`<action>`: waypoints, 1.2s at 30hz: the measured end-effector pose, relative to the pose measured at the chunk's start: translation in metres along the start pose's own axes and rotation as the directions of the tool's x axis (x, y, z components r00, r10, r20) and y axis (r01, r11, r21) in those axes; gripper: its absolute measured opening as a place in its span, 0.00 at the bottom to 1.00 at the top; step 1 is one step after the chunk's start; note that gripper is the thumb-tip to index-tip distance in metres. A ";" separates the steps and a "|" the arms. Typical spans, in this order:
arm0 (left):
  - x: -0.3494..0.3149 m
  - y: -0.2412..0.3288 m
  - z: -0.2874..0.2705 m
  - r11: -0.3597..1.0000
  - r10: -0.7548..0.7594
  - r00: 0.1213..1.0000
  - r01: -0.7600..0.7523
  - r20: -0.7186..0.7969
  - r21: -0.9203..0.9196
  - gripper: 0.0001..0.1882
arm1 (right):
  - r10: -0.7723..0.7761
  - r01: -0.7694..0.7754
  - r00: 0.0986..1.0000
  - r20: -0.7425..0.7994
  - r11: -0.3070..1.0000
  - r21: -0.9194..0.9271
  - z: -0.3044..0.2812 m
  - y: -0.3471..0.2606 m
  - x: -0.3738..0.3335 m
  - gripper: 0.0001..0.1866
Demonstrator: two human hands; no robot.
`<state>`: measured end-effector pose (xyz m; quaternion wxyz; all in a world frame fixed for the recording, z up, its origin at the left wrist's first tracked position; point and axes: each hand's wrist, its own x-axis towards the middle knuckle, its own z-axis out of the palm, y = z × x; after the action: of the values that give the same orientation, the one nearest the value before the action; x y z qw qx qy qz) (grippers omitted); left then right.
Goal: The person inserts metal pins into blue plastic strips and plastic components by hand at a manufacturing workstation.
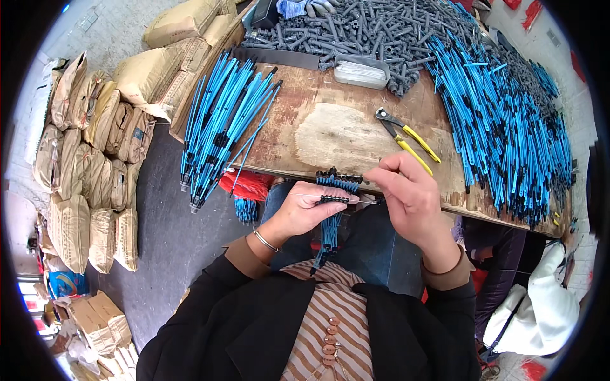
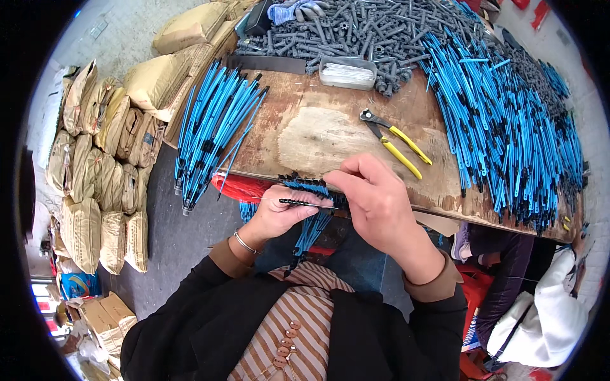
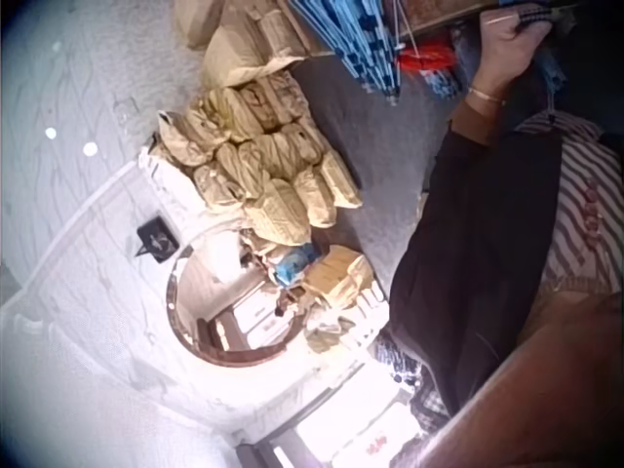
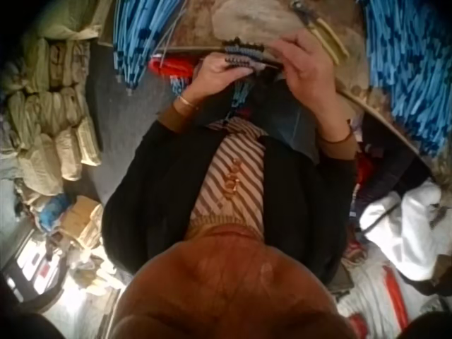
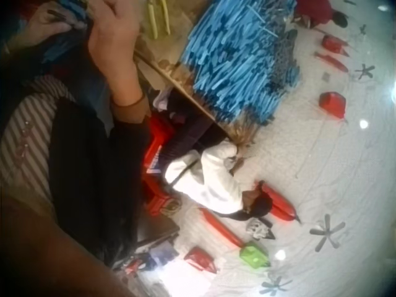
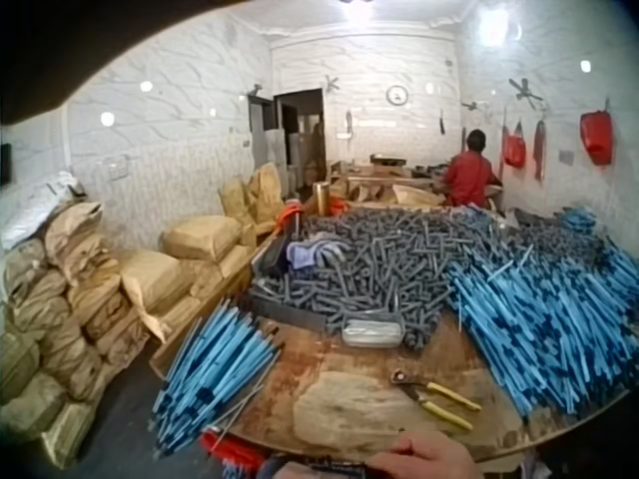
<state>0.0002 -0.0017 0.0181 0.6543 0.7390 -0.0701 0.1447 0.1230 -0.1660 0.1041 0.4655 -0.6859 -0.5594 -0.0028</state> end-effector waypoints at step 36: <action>-0.003 -0.003 0.007 0.995 -0.030 0.995 0.021 -0.092 -0.102 0.10 | -0.013 -0.005 0.984 -0.177 0.995 -0.099 0.025 -0.008 -0.015 0.16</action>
<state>-0.0011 -0.0080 0.0135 0.6950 0.6984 -0.0374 0.1670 0.0982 -0.1616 0.0875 0.4787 -0.7041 -0.5163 -0.0924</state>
